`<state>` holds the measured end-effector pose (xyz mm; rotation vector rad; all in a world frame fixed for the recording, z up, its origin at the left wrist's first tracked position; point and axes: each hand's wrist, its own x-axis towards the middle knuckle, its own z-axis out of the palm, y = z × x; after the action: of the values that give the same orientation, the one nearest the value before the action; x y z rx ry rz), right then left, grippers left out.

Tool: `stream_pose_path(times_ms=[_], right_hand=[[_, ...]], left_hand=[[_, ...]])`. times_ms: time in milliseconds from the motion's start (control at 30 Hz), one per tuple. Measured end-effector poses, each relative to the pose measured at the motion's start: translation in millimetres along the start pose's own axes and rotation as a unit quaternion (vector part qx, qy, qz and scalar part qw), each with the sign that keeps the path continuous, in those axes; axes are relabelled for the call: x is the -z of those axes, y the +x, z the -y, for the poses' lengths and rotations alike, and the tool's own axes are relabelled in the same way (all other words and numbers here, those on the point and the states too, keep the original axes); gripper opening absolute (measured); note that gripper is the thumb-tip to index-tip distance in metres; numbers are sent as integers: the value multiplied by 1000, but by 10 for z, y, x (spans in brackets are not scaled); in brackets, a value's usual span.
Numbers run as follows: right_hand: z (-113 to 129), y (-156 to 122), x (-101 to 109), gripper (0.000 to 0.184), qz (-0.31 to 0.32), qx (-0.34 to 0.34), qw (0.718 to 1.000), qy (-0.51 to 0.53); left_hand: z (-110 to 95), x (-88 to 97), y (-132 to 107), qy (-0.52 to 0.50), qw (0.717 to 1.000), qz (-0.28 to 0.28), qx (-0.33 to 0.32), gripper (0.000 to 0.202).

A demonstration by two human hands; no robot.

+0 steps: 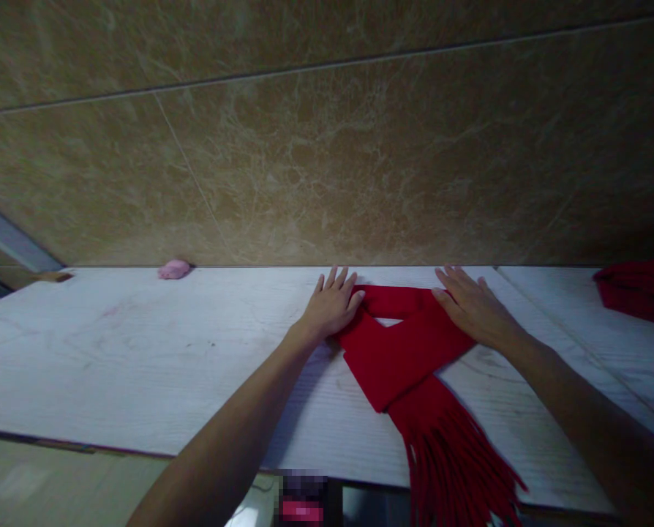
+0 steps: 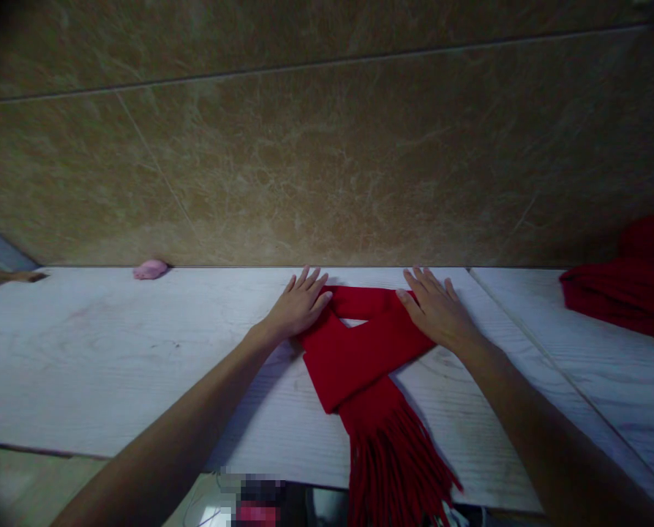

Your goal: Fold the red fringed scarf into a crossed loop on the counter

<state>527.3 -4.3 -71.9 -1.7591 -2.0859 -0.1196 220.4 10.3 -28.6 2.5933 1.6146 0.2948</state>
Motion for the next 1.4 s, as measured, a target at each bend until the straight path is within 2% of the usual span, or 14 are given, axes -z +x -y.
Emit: stream_pose_path(times_ms=[167, 267, 333, 433, 567, 733, 833, 1000, 1100, 1233, 1333, 1400], right_hand=[[-19, -8, -8, 64, 72, -15, 997, -4], [-14, -7, 1, 64, 13, -5, 1000, -10], [-15, -4, 2, 63, -13, 9, 1000, -12], [-27, -4, -23, 61, 23, 18, 1000, -1], [-50, -4, -58, 65, 21, 12, 999, 22], [-47, -2, -35, 66, 41, -7, 999, 23], [-27, -4, -3, 65, 6, 3, 1000, 14], [8, -9, 30, 64, 48, -9, 999, 0], [24, -6, 53, 65, 21, -2, 1000, 3], [43, -3, 83, 63, 71, -20, 997, 3], [45, -4, 98, 64, 54, -22, 998, 12], [41, -10, 97, 64, 60, -20, 998, 16]], left_hand=[[12, 0, 12, 11, 999, 46, 15, 69], [3, 9, 15, 10, 1000, 18, 7, 68], [-1, 12, 8, 7, 1000, 18, -8, 66], [-4, 12, -2, -5, 998, 54, -12, 66], [6, 17, -1, -11, 1000, 14, -11, 68], [35, 24, 9, -22, 998, 53, -7, 64], [41, 29, 8, -18, 1000, 19, 5, 64], [49, 17, 11, -16, 999, 44, 11, 64], [49, 8, 14, -9, 1000, 4, 9, 64], [29, 26, 4, -8, 999, 49, 16, 64], [1, 55, -9, 1, 1000, 27, 12, 64], [-20, 68, -16, 6, 999, 32, 7, 64]])
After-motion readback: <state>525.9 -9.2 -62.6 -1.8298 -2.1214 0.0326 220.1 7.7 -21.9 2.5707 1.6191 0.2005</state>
